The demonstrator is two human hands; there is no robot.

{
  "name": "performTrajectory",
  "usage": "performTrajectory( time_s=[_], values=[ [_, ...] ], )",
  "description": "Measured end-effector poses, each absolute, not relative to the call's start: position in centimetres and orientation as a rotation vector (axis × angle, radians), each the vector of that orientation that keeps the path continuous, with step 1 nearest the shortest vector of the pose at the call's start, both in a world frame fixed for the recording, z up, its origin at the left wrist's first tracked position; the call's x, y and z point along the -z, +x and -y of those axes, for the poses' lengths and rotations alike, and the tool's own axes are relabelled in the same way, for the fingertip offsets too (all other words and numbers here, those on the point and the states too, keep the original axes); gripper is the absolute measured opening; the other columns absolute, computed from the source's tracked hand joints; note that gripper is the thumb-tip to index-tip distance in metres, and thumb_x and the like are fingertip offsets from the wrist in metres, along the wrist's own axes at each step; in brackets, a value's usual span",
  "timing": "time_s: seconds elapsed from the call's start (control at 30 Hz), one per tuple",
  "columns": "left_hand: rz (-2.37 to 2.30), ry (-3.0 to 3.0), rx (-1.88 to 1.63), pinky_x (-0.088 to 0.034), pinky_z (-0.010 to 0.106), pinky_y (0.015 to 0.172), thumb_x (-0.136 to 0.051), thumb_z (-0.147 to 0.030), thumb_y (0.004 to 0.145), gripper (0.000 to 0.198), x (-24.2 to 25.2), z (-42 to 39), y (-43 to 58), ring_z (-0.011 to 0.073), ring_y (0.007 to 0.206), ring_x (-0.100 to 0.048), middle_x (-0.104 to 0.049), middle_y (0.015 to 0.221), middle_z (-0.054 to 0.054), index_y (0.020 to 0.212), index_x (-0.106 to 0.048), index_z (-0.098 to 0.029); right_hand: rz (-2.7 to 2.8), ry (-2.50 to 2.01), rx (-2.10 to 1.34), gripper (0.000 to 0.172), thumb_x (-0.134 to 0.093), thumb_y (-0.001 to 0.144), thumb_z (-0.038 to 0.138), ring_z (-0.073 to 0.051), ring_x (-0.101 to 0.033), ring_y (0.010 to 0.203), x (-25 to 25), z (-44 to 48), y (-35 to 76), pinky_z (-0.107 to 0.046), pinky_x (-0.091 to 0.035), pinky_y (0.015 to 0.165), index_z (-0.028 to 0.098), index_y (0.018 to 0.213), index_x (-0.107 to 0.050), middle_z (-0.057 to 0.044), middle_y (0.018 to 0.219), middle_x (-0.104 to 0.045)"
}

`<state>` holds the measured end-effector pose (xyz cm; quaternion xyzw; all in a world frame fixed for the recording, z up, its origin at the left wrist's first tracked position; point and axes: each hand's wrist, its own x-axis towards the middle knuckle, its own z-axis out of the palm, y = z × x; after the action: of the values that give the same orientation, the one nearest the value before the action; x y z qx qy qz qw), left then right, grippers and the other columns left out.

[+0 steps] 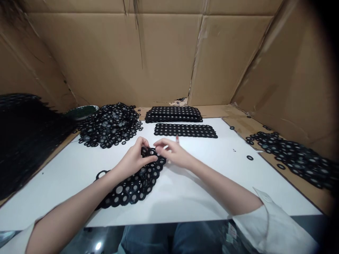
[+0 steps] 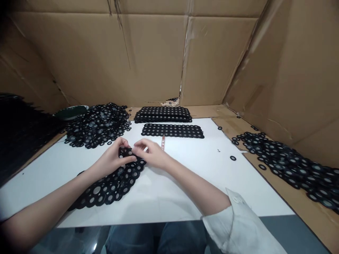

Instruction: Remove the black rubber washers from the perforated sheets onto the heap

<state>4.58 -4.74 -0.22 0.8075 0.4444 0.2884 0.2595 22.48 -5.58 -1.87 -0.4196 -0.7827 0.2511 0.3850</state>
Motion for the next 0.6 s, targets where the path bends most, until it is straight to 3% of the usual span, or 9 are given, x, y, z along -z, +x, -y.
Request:
performTrajectory(
  time_s=[0.17,0.33,0.43,0.6],
  values=[
    [-1.279,2.326,-1.030,-0.037,0.027,0.070,-0.058,-0.036,0.065,0.038,0.9,4.9,4.5,0.0155,0.079,-0.044,-0.042,0.090,0.003,0.090,-0.034,-0.020,1.738,-1.001,-1.052,0.021,-0.045,0.078,0.033,-0.010,-0.044,0.059,2.5,6.4,20.4,-0.022,-0.035,0.056,0.017,0.066,-0.049,0.003,0.062,-0.048],
    [-1.247,2.418,-0.951,-0.037,0.025,0.067,-0.047,-0.036,0.075,0.019,0.3,5.5,4.7,0.0147,0.072,-0.049,-0.052,0.077,0.000,0.085,-0.049,-0.021,1.542,-0.896,-1.221,0.021,-0.047,0.076,0.034,-0.010,-0.044,0.060,2.2,6.4,20.2,-0.022,-0.034,0.057,0.016,0.067,-0.051,0.003,0.063,-0.049],
    [-1.255,2.407,-0.952,-0.036,0.024,0.062,-0.039,-0.031,0.080,0.020,0.0,5.6,4.6,0.0137,0.066,-0.051,-0.056,0.070,0.000,0.071,-0.052,-0.020,1.455,-0.895,-1.297,0.019,-0.050,0.074,0.034,-0.009,-0.044,0.055,2.5,6.7,19.8,-0.021,-0.033,0.052,0.016,0.071,-0.052,0.003,0.062,-0.049],
    [-1.572,2.106,-1.433,-0.035,0.021,0.053,-0.031,-0.027,0.083,0.024,-0.9,4.4,3.3,0.0110,0.055,-0.049,-0.052,0.059,-0.002,0.068,-0.048,-0.019,1.392,-1.002,-1.338,0.016,-0.048,0.073,0.029,-0.007,-0.037,0.046,3.9,6.9,19.2,-0.018,-0.025,0.042,0.017,0.064,-0.043,0.006,0.052,-0.040]
  ],
)
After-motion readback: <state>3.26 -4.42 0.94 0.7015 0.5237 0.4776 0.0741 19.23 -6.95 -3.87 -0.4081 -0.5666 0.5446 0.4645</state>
